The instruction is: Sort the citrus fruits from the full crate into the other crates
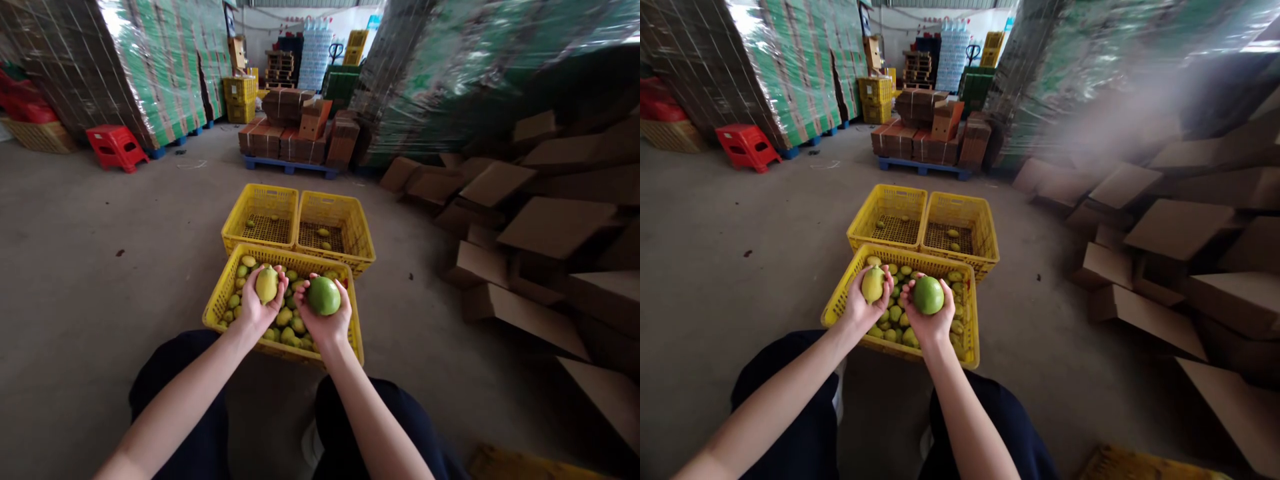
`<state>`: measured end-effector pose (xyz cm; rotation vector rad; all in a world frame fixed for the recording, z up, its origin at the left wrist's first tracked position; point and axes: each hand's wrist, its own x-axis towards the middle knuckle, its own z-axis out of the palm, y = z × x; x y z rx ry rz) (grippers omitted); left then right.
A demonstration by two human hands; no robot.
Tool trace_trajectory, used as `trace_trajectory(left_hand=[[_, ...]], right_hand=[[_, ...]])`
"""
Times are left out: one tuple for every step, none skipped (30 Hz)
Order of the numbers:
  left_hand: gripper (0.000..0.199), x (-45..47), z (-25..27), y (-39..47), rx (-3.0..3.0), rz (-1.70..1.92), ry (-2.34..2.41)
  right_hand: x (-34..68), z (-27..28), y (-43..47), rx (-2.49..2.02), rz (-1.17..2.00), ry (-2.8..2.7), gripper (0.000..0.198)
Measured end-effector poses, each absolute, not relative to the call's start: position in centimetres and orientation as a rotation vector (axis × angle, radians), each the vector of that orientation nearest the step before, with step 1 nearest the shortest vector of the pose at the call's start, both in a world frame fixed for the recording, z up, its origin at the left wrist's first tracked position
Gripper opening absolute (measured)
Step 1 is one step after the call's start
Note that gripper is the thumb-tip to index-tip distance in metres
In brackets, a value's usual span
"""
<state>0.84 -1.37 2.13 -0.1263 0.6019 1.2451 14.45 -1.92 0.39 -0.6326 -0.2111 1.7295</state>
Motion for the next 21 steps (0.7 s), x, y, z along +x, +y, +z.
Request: trace_trajectory(left_hand=[[0.025,0.9,2.0,-1.3,-0.163,1.277,0.607],[0.023,0.9,1.8,-1.2,-0.168,1.307,0.610],[0.023,0.9,1.7,-1.1,-0.148,1.331,0.614],[0.024,1.0,1.5,-1.0,-0.119,1.345,0.621],[0.026,1.0,1.3,-1.0,-0.092,1.352,0.629],[0.026,1.1,1.1,-0.9,-0.075,1.358,0.634],[0.026,1.2,1.0,-0.9,-0.069,1.367,0.638],[0.025,1.2,0.9,-1.0,-0.068,1.375,0.636],[0.024,1.2,0.9,-1.0,-0.071,1.379,0.627],[0.024,1.2,0.9,-1.0,-0.076,1.376,0.612],[0.023,1.1,1.0,-1.0,-0.082,1.368,0.595],[0.024,0.9,1.2,-0.9,-0.088,1.359,0.579],[0.024,0.7,1.3,-0.8,-0.093,1.349,0.570],[0.025,0.4,1.4,-0.6,-0.094,1.338,0.571],[0.027,0.2,1.4,-0.3,-0.091,1.328,0.584],[0.028,-0.1,1.2,0.1,-0.085,1.316,0.617],[0.030,-0.2,0.7,0.4,-0.078,1.297,0.676],[0.031,-0.2,0.0,0.7,-0.073,1.271,0.755],[0.032,-0.2,-0.9,0.8,-0.073,1.237,0.860],[0.032,0.0,-2.0,0.9,-0.082,1.191,0.989],[0.033,0.2,-3.3,0.7,-0.098,1.153,1.055]], right_hand=[[14.4,0.3,-1.9,-0.626,1.714,-0.187,0.027],[14.4,0.2,-1.9,-0.625,1.696,-0.176,0.024],[14.4,0.1,-1.9,-0.626,1.681,-0.176,0.022],[14.4,0.0,-1.9,-0.626,1.670,-0.185,0.020],[14.5,-0.1,-1.9,-0.627,1.664,-0.194,0.019],[14.5,-0.2,-1.9,-0.629,1.662,-0.199,0.019],[14.5,-0.2,-1.9,-0.632,1.663,-0.197,0.019],[14.6,-0.3,-1.9,-0.633,1.663,-0.192,0.020],[14.6,-0.4,-1.8,-0.635,1.664,-0.185,0.020],[14.7,-0.4,-1.8,-0.634,1.664,-0.176,0.020],[14.8,-0.5,-1.7,-0.633,1.663,-0.158,0.020],[14.9,-0.5,-1.6,-0.629,1.658,-0.132,0.019],[15.1,-0.6,-1.4,-0.626,1.649,-0.103,0.019],[15.4,-0.6,-1.3,-0.624,1.636,-0.082,0.019],[15.7,-0.7,-1.1,-0.624,1.619,-0.072,0.019],[16.0,-0.7,-0.9,-0.627,1.596,-0.070,0.018],[16.4,-0.8,-0.7,-0.632,1.570,-0.071,0.017],[16.7,-0.9,-0.5,-0.639,1.543,-0.065,0.017],[17.1,-1.0,-0.4,-0.647,1.520,-0.049,0.017],[17.5,-1.0,-0.2,-0.652,1.500,-0.032,0.017],[17.8,-1.1,-0.1,-0.654,1.486,-0.029,0.018]])
